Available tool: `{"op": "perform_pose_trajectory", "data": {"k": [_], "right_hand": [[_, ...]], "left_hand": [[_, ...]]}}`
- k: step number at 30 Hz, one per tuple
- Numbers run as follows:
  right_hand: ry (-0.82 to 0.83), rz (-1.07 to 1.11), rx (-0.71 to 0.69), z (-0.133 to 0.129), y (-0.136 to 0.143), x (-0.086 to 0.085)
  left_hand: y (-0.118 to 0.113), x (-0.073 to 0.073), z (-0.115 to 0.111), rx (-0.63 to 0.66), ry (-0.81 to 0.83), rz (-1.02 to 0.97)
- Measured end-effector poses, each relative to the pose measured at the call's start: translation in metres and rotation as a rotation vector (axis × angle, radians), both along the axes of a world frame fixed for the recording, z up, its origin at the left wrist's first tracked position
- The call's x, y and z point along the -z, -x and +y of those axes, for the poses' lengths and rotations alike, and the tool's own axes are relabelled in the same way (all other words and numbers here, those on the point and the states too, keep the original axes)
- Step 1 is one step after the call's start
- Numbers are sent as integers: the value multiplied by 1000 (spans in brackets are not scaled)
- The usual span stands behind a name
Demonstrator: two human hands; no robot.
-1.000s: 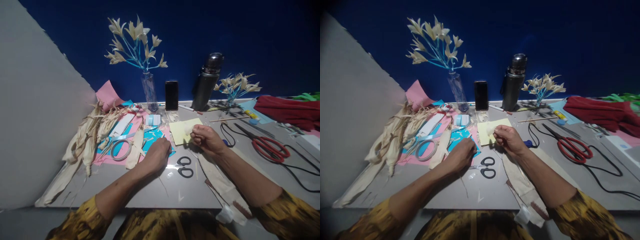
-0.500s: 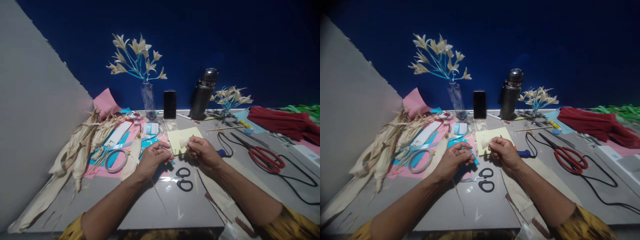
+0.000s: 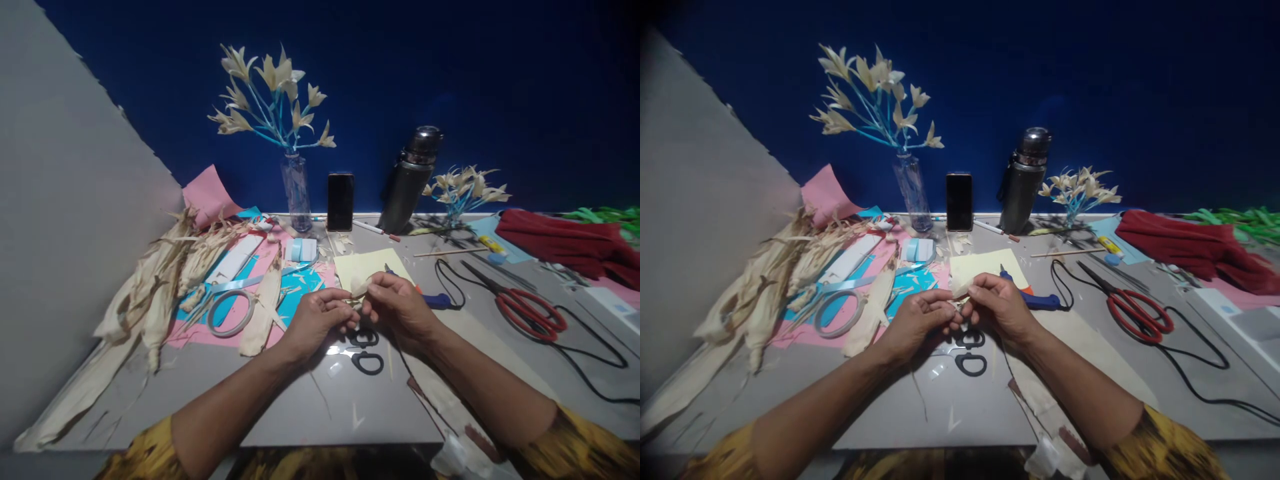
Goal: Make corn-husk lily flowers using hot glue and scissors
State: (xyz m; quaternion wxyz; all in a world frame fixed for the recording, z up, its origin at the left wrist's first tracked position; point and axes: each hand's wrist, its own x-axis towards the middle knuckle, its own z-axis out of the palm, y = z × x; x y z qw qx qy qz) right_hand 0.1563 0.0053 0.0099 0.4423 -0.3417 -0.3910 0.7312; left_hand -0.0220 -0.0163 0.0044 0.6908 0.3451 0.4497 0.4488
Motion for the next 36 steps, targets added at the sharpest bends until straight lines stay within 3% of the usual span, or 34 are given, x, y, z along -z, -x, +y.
{"op": "perform_pose_trajectory", "data": {"k": [5,11,17,24,29,36], "right_hand": [[20,18,-8,-1,0,2],[29,10,6,0,0,-1],[28,-2,7,1,0,-1],[37,-3,69,4,-3,0],[-9,13,75,3,-1,0],[-1,15,-3,-1,4,6]], "left_hand": [[0,-8,-1,34,-28,89],[6,-6,-1,18,-214,329],[7,-11,0,32,-291,380],[10,-3,6,-7,-10,106],[7,-2,4,-12,24,88],[-1,-3,-2,76,29,92]]}}
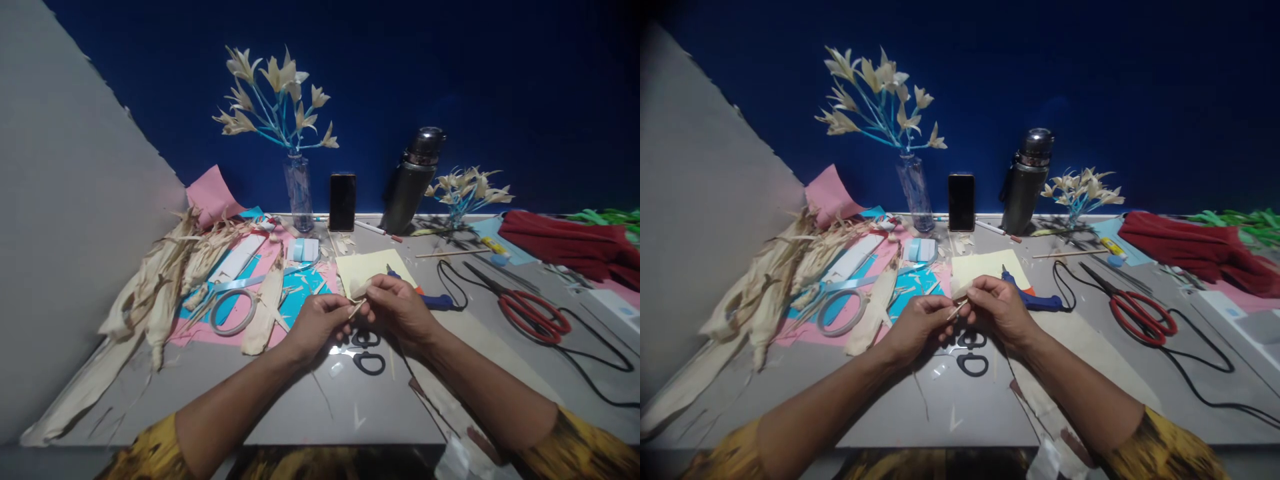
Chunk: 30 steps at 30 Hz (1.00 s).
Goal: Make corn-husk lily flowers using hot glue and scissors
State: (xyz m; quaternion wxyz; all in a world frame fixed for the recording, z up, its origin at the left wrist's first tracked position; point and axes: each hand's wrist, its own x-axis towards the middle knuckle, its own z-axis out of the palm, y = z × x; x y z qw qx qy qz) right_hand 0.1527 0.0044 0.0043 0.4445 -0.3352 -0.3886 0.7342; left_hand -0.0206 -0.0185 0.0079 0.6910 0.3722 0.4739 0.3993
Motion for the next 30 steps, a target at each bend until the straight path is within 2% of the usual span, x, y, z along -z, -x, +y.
{"op": "perform_pose_trajectory", "data": {"k": [7,12,17,22,30], "right_hand": [[-1,-22,8,0,-2,2],[-6,-57,20,-1,-2,2],[26,-52,14,-3,-1,2],[19,-39,-1,-2,-1,1],[53,-4,-13,-3,1,-2]], "left_hand": [[9,8,4,28,-28,-30],[11,-2,2,67,-32,-107],[9,-11,-1,81,-62,20],[9,-4,1,52,-71,108],[8,2,-1,63,-107,88]]}}
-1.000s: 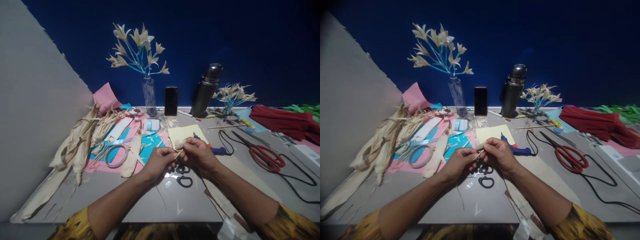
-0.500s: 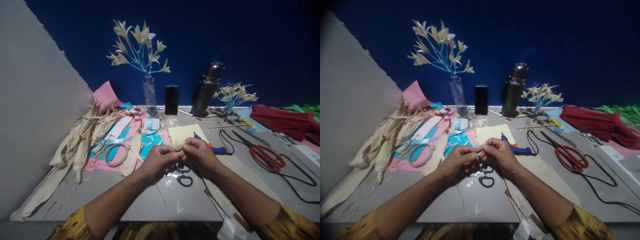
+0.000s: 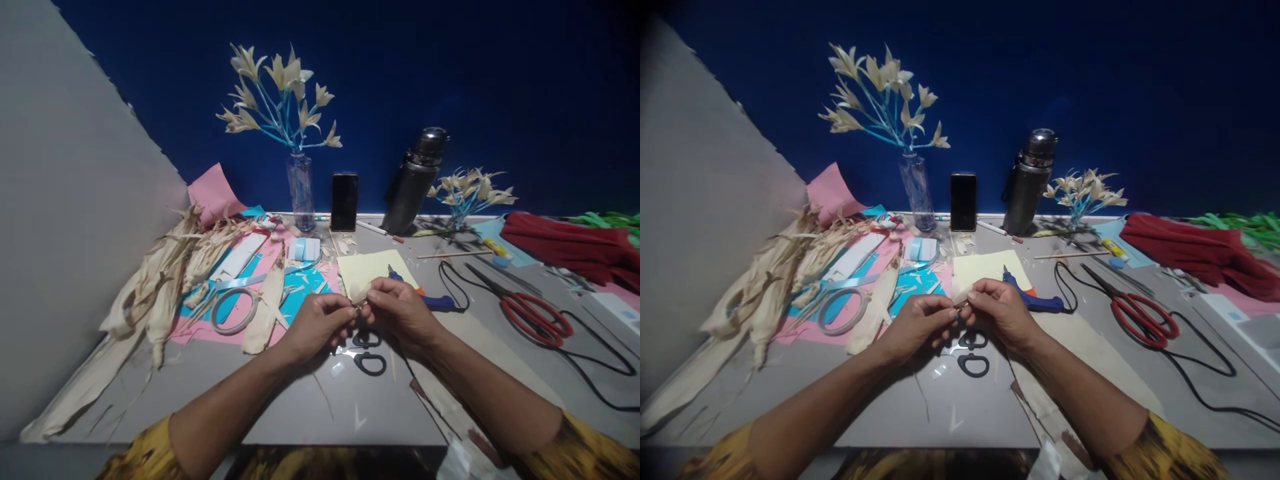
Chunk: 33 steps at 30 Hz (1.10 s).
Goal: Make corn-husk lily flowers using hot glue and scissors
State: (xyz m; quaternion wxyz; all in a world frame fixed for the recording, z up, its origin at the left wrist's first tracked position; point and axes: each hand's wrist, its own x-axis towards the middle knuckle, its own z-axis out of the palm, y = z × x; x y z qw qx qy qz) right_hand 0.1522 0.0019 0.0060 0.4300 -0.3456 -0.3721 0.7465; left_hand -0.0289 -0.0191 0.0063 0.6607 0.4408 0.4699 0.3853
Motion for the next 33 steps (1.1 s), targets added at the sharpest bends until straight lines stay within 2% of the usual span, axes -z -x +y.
{"op": "perform_pose_trajectory", "data": {"k": [5,8,12,19,28,33], "right_hand": [[1,-3,6,0,0,0],[-7,-25,62,3,0,0],[-27,-77,162,5,1,0],[-42,-156,141,3,3,2],[-32,-181,131,-1,5,-1],[-32,-177,149,-2,5,-1]], "left_hand": [[1,1,1,-50,-11,19],[2,0,1,-78,-6,3],[4,-3,2,-177,24,-90],[3,-4,6,-279,10,-253],[-1,-8,2,-297,-104,-88],[-2,-8,1,-293,-41,-132]]}}
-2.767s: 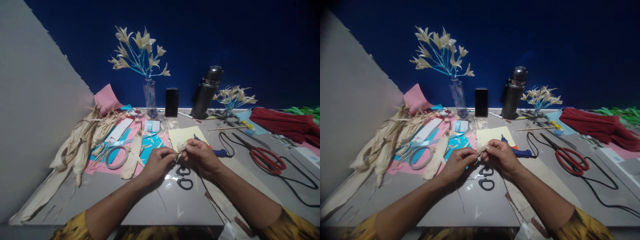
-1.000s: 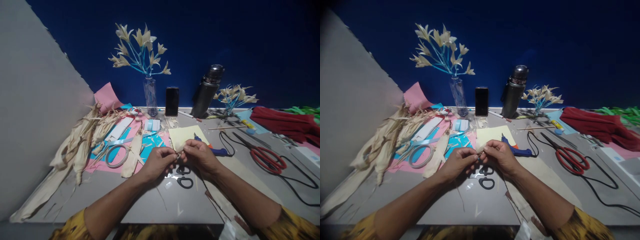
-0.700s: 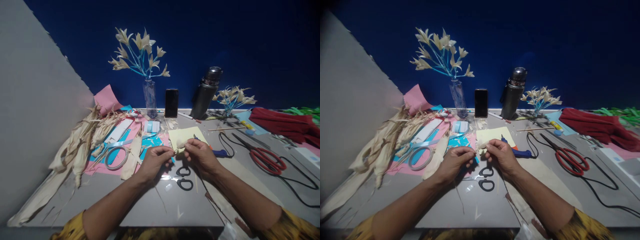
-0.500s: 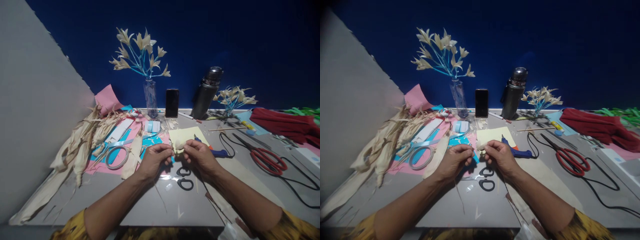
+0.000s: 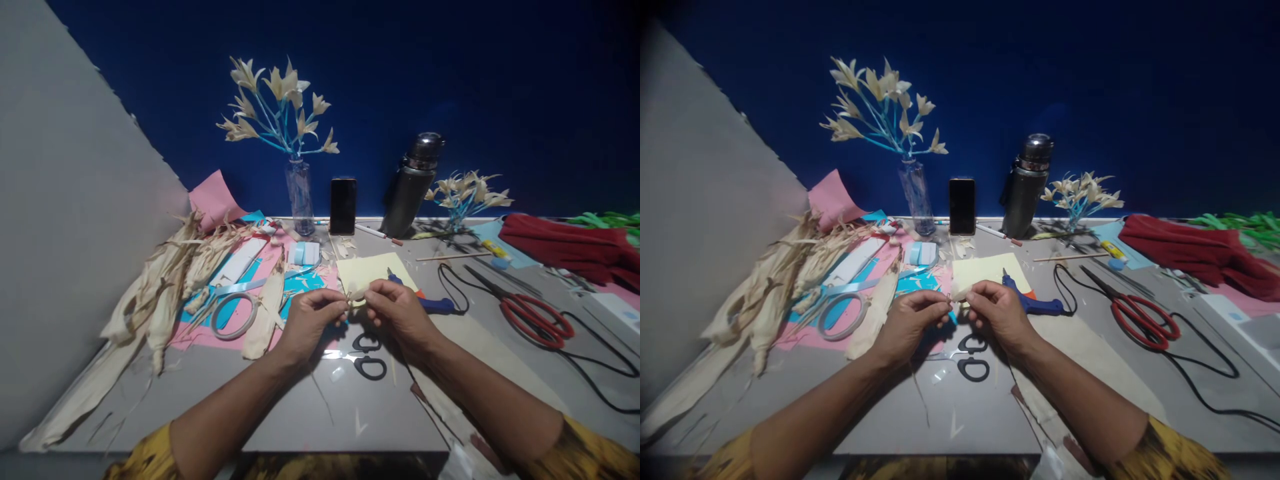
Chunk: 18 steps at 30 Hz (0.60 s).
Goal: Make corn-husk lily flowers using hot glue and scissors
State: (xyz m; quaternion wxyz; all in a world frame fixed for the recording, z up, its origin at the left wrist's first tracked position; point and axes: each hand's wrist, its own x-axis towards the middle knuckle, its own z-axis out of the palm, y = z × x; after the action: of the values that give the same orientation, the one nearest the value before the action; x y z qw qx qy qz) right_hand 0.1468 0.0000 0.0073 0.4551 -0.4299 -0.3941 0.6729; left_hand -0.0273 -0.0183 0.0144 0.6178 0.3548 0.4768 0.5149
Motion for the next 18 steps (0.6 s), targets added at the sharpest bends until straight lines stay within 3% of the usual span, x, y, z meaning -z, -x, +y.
{"op": "perform_pose_trajectory", "data": {"k": [8,18], "right_hand": [[-1,0,-5,0,1,-1],[-6,10,-36,0,0,3]], "left_hand": [[-1,3,0,-12,44,-96],[0,9,4,21,-13,-188]]}}
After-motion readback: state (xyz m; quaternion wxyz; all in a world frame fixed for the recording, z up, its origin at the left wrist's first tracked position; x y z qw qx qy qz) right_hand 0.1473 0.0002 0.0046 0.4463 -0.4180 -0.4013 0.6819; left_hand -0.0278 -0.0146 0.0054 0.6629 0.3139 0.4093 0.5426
